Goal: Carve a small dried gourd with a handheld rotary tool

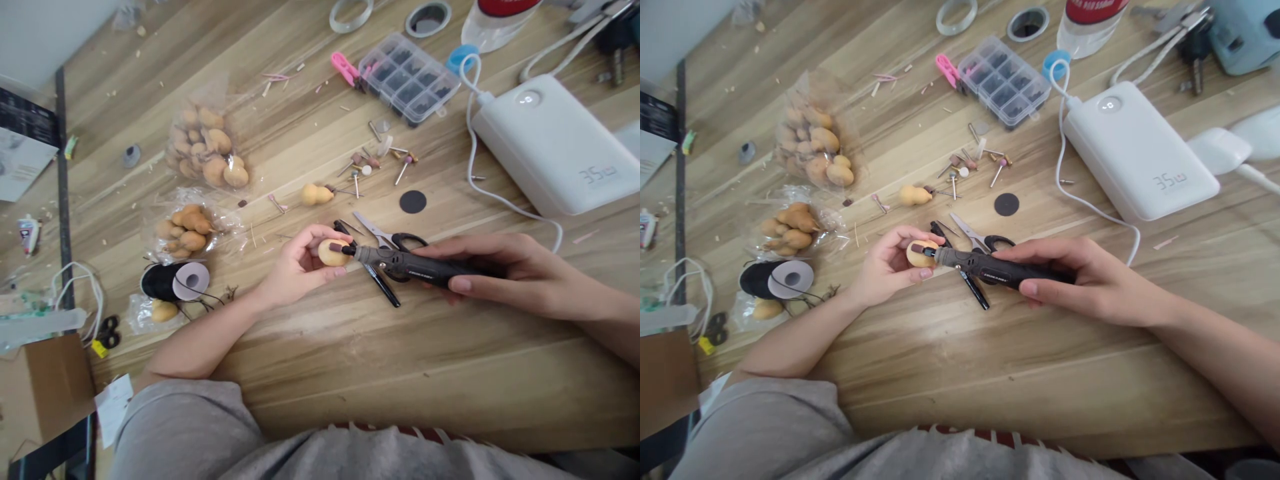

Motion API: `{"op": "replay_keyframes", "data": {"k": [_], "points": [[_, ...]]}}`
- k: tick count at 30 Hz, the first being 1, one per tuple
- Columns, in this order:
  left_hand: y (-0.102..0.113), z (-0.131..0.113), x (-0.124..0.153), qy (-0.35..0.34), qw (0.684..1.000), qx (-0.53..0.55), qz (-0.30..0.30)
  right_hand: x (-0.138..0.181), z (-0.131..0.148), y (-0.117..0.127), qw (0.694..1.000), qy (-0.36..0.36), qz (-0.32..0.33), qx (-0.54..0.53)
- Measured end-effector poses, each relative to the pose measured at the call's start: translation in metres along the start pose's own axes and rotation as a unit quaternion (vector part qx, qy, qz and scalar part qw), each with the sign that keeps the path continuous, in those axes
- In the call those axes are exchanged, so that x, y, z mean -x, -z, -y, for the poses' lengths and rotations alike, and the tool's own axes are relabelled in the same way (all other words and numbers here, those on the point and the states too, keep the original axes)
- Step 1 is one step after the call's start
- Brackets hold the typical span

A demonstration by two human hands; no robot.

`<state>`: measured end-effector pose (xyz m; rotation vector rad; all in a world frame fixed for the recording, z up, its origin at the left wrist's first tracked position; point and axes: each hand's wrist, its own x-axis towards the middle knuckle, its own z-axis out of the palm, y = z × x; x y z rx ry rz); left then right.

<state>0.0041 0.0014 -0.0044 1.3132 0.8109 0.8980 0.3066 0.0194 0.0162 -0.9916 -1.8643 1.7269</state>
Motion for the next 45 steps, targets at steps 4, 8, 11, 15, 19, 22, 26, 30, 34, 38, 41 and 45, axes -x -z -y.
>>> {"op": "replay_keyframes", "data": {"k": [4,8,11,15,19,22,26,30,34,38,41,45], "points": [[-0.0001,-0.0003,0.0,0.007,1.0,-0.01,-0.006,0.0006,0.0013,-0.0012,1.0,-0.004,0.007,0.019],[-0.0005,0.0,-0.0004,-0.007,1.0,0.0,-0.003,0.0005,0.0013,-0.0007,1.0,-0.016,0.005,-0.006],[-0.0004,-0.0005,-0.0003,0.0,1.0,0.001,-0.001,0.0001,0.0006,0.0001,1.0,-0.003,0.01,0.002],[0.0,-0.0007,0.0005,0.016,1.0,-0.001,-0.002,-0.0003,-0.0005,-0.0002,1.0,0.008,0.001,0.013],[0.0005,0.0004,0.0006,0.004,1.0,-0.007,-0.004,0.0005,-0.0004,-0.0012,1.0,-0.013,0.002,-0.013],[0.0008,0.0005,0.0,0.006,1.0,-0.009,-0.002,0.0013,0.0,-0.0007,1.0,-0.016,-0.002,-0.003],[0.0005,-0.0001,-0.0003,0.008,1.0,-0.006,-0.005,0.0009,-0.0004,0.0024,0.999,-0.014,0.03,0.003],[-0.0001,-0.0008,-0.0001,0.016,1.0,-0.009,-0.008,0.0007,0.0001,0.0024,1.0,-0.007,0.019,0.006],[-0.0005,-0.0007,0.0002,0.024,1.0,-0.014,-0.013,0.0013,0.0007,0.0026,1.0,-0.003,0.019,0.014],[-0.0008,0.0003,0.0004,0.005,1.0,-0.008,-0.012,0.0009,-0.0007,0.006,0.998,-0.022,0.056,0.002],[-0.0008,0.0005,0.0002,0.004,1.0,-0.001,-0.008,0.0007,-0.0015,0.0055,0.999,-0.01,0.038,0.018],[-0.0007,0.0013,-0.0003,0.0,1.0,-0.002,-0.01,0.0003,-0.0019,0.0044,0.999,-0.013,0.039,0.012]]}}
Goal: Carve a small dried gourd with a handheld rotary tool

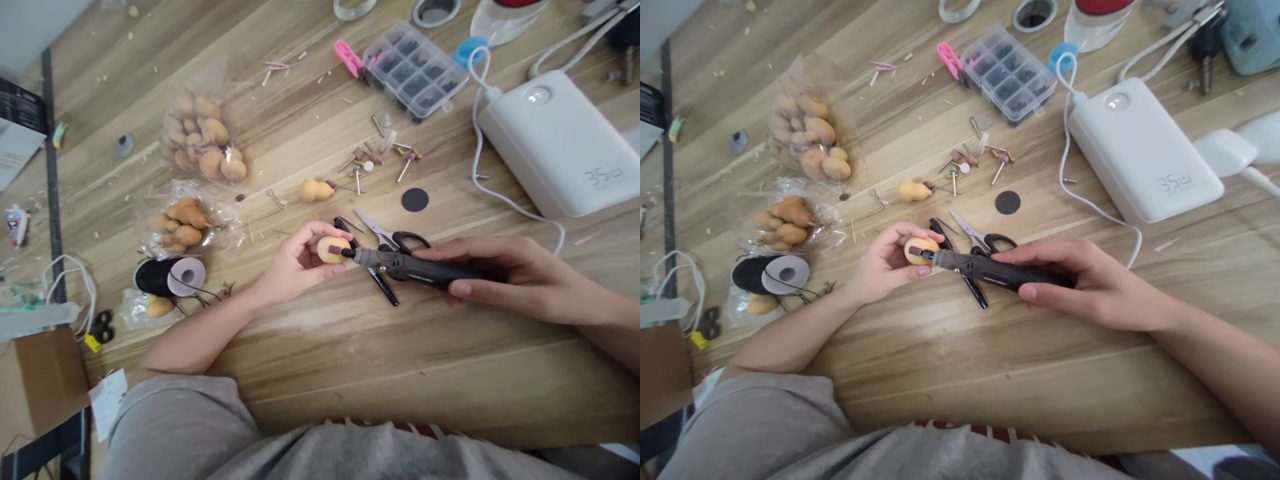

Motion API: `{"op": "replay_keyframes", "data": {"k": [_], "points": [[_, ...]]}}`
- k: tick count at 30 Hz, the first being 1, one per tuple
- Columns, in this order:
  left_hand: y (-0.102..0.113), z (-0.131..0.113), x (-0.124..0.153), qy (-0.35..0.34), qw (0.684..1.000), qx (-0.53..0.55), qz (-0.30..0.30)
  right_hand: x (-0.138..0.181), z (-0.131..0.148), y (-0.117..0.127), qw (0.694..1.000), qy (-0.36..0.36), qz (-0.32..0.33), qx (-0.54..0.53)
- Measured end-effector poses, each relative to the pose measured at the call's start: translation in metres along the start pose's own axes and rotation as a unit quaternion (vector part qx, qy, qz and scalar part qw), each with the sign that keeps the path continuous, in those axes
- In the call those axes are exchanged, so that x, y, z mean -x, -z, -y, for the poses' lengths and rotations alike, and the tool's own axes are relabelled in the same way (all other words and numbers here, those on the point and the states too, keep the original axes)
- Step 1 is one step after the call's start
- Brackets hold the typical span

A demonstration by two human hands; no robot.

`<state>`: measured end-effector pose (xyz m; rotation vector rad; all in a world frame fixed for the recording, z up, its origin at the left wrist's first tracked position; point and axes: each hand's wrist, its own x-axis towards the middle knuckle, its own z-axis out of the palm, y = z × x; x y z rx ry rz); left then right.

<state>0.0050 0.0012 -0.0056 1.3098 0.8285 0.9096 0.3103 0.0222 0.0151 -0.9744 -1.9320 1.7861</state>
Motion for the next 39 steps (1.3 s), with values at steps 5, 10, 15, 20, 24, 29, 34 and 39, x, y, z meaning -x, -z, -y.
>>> {"op": "replay_keyframes", "data": {"k": [5,10,15,20,24,29,34,39], "points": [[0.0002,0.0006,0.0,0.001,1.0,-0.002,-0.001,0.0002,-0.0008,0.0032,1.0,-0.011,0.017,0.004],[0.0003,-0.0006,0.0001,0.021,1.0,0.005,0.003,0.0009,-0.0011,0.0028,1.0,0.012,0.006,0.026],[0.0003,0.0001,0.0,-0.001,1.0,0.002,0.0,0.0013,-0.0009,0.0037,1.0,-0.02,0.007,-0.004],[0.0009,-0.0003,0.0002,0.016,1.0,-0.003,0.002,0.0005,-0.0011,0.0032,1.0,-0.001,0.007,0.01],[0.0013,0.0007,0.0005,0.002,1.0,-0.013,0.001,-0.0003,-0.0002,0.0018,1.0,-0.018,0.007,-0.008],[0.0006,-0.0002,0.0009,0.021,1.0,0.002,0.002,0.0006,0.0032,-0.0026,1.0,0.0,-0.025,0.017],[0.0001,-0.0003,0.0007,0.007,1.0,0.0,0.002,0.0002,0.0021,-0.001,1.0,-0.002,-0.016,0.003],[0.0012,0.0001,0.001,0.014,1.0,-0.005,0.003,0.0001,0.0019,0.0015,1.0,-0.004,0.001,0.009]]}}
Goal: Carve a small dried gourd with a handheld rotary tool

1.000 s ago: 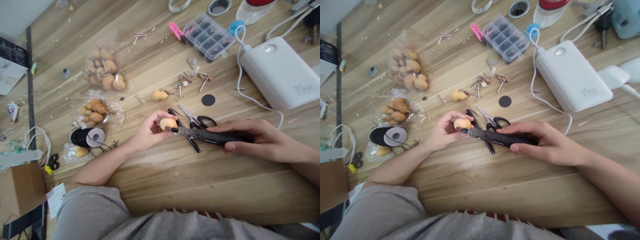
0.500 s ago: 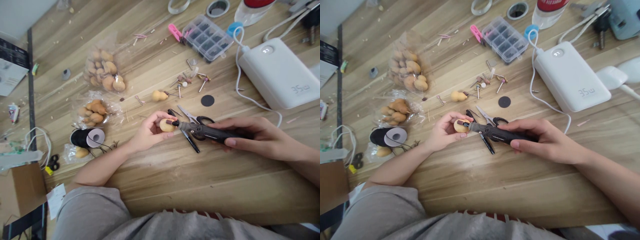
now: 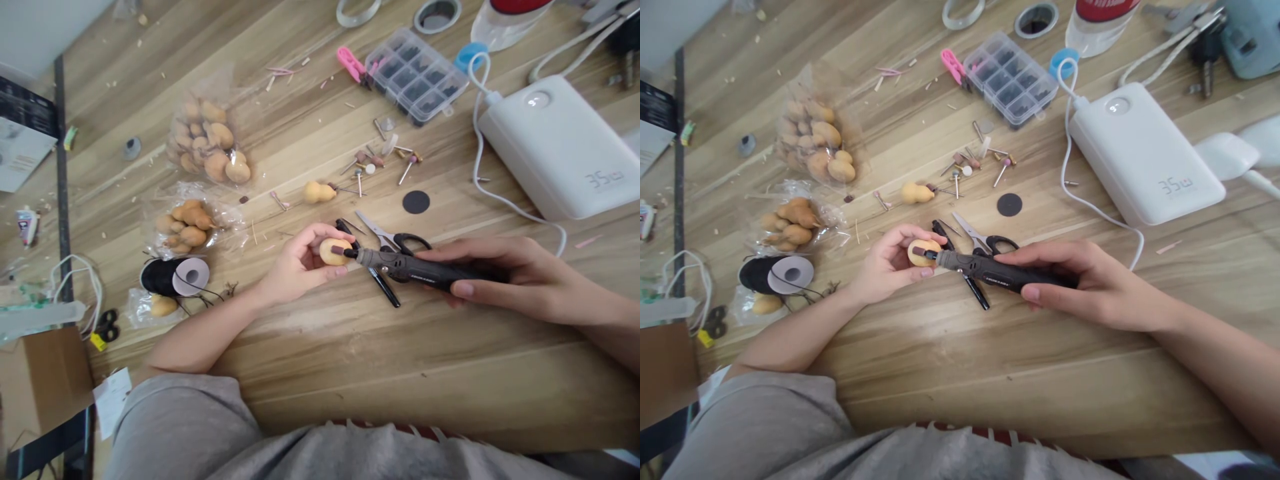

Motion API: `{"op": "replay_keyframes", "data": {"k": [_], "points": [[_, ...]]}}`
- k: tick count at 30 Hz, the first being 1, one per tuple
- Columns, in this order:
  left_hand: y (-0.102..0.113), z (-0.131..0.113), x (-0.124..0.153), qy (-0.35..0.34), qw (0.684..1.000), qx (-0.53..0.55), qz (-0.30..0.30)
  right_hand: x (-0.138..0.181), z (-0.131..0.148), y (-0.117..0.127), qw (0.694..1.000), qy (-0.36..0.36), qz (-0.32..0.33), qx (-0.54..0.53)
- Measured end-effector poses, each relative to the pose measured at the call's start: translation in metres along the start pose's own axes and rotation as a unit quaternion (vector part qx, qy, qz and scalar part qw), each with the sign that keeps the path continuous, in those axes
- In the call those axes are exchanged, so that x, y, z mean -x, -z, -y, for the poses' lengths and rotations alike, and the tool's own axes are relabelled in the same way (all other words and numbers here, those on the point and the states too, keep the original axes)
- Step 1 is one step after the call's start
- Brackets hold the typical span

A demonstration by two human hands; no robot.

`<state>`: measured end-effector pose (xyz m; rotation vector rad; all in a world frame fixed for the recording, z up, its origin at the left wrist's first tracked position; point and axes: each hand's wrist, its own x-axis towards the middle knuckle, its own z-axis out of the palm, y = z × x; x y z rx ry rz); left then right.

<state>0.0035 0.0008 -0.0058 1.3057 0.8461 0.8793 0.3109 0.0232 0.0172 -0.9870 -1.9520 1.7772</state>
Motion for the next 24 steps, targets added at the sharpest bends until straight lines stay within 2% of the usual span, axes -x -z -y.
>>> {"op": "replay_keyframes", "data": {"k": [4,7,11,17,24], "points": [[0.0007,-0.0005,0.0006,0.017,1.0,0.014,0.003,0.0004,0.0019,-0.0034,0.999,0.019,-0.023,0.019],[0.0005,-0.0001,0.0003,-0.002,1.0,0.0,0.003,0.0001,0.0007,-0.005,1.0,0.008,-0.007,0.009],[0.0001,-0.0001,-0.0002,-0.021,1.0,-0.008,0.006,0.0003,-0.0021,-0.0063,0.999,0.019,-0.041,-0.017],[0.0002,-0.0013,0.0003,0.003,1.0,0.01,0.011,0.0013,-0.0017,-0.007,0.997,0.047,-0.042,0.033],[0.0001,0.0,-0.0004,-0.029,0.999,-0.012,0.005,-0.0001,-0.0003,-0.0096,0.999,0.016,-0.047,-0.016]]}}
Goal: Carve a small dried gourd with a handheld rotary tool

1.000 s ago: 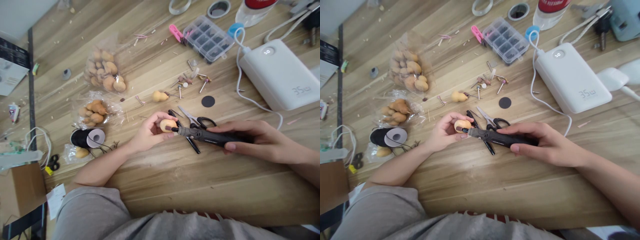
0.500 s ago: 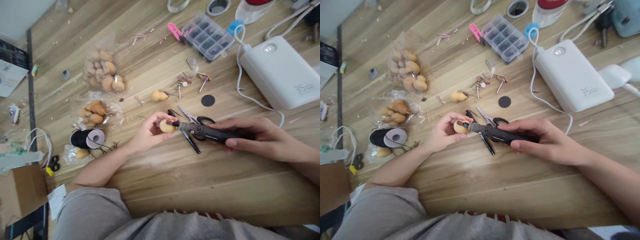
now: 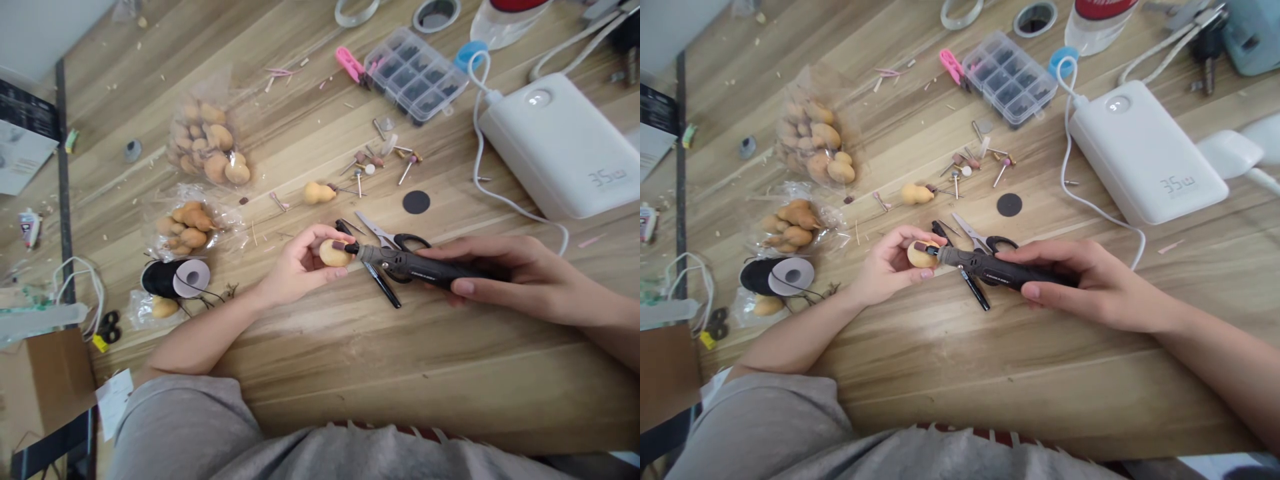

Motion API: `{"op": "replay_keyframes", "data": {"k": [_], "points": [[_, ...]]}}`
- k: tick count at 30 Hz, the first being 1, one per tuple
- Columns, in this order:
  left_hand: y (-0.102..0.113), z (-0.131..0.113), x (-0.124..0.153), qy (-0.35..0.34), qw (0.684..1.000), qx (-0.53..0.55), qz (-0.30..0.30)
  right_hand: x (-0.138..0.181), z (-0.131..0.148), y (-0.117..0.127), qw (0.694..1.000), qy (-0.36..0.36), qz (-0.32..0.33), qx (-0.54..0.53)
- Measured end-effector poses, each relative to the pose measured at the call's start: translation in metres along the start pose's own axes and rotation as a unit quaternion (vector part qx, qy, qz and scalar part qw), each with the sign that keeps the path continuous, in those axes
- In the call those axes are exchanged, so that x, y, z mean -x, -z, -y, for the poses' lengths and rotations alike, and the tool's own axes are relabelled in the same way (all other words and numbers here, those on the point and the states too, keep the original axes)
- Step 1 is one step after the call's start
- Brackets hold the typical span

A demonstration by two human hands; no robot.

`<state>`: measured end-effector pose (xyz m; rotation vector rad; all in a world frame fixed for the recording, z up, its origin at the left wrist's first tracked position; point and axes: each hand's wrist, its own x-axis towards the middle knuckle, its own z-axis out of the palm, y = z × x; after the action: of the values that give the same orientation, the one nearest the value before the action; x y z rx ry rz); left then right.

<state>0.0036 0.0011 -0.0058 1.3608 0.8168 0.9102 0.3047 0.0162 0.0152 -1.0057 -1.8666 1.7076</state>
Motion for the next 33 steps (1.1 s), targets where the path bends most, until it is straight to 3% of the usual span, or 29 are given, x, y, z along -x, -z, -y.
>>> {"op": "replay_keyframes", "data": {"k": [33], "points": [[0.0005,-0.0012,-0.0007,0.016,1.0,0.008,0.005,-0.0001,0.0005,0.0028,0.999,0.014,0.003,0.028]]}}
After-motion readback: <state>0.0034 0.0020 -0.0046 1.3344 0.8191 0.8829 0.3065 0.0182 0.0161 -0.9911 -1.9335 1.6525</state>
